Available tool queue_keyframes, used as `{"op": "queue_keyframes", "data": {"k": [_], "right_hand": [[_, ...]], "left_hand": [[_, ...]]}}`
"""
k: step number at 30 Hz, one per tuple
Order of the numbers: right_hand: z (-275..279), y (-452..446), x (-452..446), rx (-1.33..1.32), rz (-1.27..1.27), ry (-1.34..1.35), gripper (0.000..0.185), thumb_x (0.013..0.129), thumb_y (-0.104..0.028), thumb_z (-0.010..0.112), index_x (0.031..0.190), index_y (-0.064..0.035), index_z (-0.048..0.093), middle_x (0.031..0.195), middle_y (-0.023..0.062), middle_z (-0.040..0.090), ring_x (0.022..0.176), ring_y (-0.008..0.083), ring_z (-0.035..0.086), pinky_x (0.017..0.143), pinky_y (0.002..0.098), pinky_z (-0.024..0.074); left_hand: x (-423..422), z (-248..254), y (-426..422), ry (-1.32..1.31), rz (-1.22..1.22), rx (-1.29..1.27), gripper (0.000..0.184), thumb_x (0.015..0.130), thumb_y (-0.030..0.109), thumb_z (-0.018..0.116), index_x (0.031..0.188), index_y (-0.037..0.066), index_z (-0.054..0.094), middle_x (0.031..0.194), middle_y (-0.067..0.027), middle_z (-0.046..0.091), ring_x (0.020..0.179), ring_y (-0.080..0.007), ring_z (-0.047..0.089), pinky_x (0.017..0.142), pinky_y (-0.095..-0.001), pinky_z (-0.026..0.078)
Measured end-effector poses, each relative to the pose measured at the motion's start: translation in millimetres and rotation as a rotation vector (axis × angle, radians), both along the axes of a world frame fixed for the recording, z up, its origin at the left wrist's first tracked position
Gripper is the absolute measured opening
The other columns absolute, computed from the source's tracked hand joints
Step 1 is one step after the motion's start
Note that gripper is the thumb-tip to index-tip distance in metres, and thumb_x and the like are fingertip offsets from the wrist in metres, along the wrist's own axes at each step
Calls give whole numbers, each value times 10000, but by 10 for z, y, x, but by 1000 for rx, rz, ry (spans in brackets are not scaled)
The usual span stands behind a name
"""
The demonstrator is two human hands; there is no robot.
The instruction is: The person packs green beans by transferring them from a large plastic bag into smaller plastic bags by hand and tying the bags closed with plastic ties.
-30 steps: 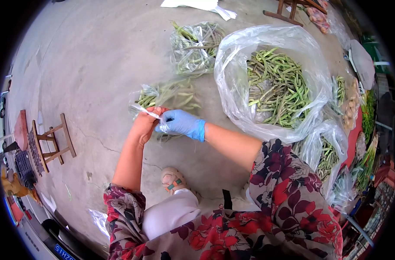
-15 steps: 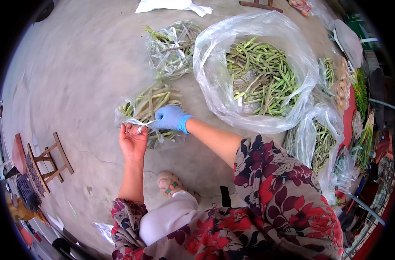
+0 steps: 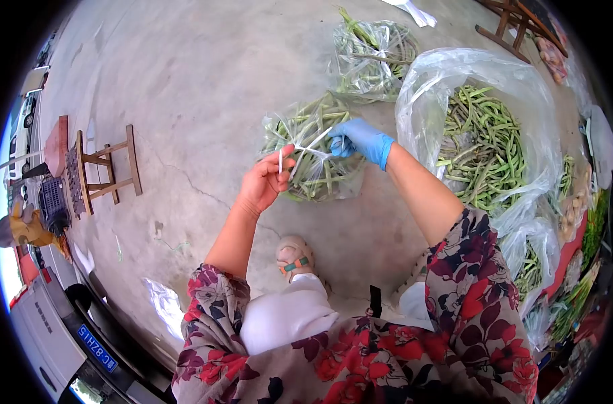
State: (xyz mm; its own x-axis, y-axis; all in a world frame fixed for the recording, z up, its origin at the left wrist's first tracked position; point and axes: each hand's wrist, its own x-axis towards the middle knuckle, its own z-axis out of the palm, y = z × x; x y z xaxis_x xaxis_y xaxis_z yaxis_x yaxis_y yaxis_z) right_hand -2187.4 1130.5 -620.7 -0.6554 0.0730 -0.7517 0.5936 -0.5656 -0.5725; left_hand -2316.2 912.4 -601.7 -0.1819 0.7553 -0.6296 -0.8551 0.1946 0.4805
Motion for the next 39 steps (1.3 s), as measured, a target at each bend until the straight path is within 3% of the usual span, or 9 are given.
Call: {"op": "queue_keyframes", "data": {"k": [8,16,24,26,27,30,33,36,39], "right_hand": [[175,-226,136,-277,185,81,276,862,-246,543,1021,-32,611,707,59,594,605,164,593,553,285,486],[369,-328,120,-124,203,-15,287,807,-357,612,924,-95,618,842,43,641,663,163,622,546,257,482],[-82,-144,177,140,118,-77,342,759,-406,620,798,-67,651,768,21,617,533,134,529,474,230,414],[-20,-125,160,231,153,-72,302,735,-386,627,723,-86,660,788,48,608,641,158,544,530,301,429],[-16,-151,193,665,213,64,292,723,-385,632,718,-95,661,841,71,598,718,183,547,597,342,435],[111,-118,236,1313,408,236,314,687,-383,657,907,-158,658,1103,151,503,987,303,490,849,425,405],[-8,-258,353,1482,310,231,419,686,-355,668,1069,-202,594,1223,168,415,1086,361,427,909,449,382],[-78,-411,413,1495,320,65,555,695,-304,667,1215,-254,481,1350,212,282,1173,431,349,925,497,370],[-31,-616,356,1459,289,-183,606,689,-293,658,1249,-280,426,1380,249,215,1235,463,274,933,514,369]], "left_hand": [[279,221,369,363,-370,-149,590,867,29,510,1392,171,281,1045,-50,571,796,-101,588,574,-206,504],[379,-178,332,853,-324,-200,184,799,9,579,982,14,592,903,-20,618,812,-83,567,666,-241,467],[49,-230,101,-137,276,-175,101,837,140,573,888,57,547,790,-29,576,749,-161,586,633,-335,518],[16,-270,46,-58,240,-180,141,828,159,595,899,46,552,755,-20,567,721,-152,567,639,-313,495],[-5,-284,28,-14,222,-175,161,823,168,606,905,40,555,737,-15,563,707,-148,558,641,-302,483],[-105,-364,-88,1347,-320,-295,301,800,228,637,999,17,559,821,-45,563,783,-192,539,711,-299,457],[-93,-578,-241,1863,-49,-491,532,792,277,662,1206,13,458,1024,-95,542,956,-248,509,826,-320,427],[58,-714,-359,1197,-28,-920,652,815,331,632,1334,86,324,1270,-124,421,1082,-318,474,835,-422,449],[215,-394,-288,-11,46,-506,682,829,434,575,1343,81,298,1301,-142,392,1152,-337,434,875,-489,424]]}}
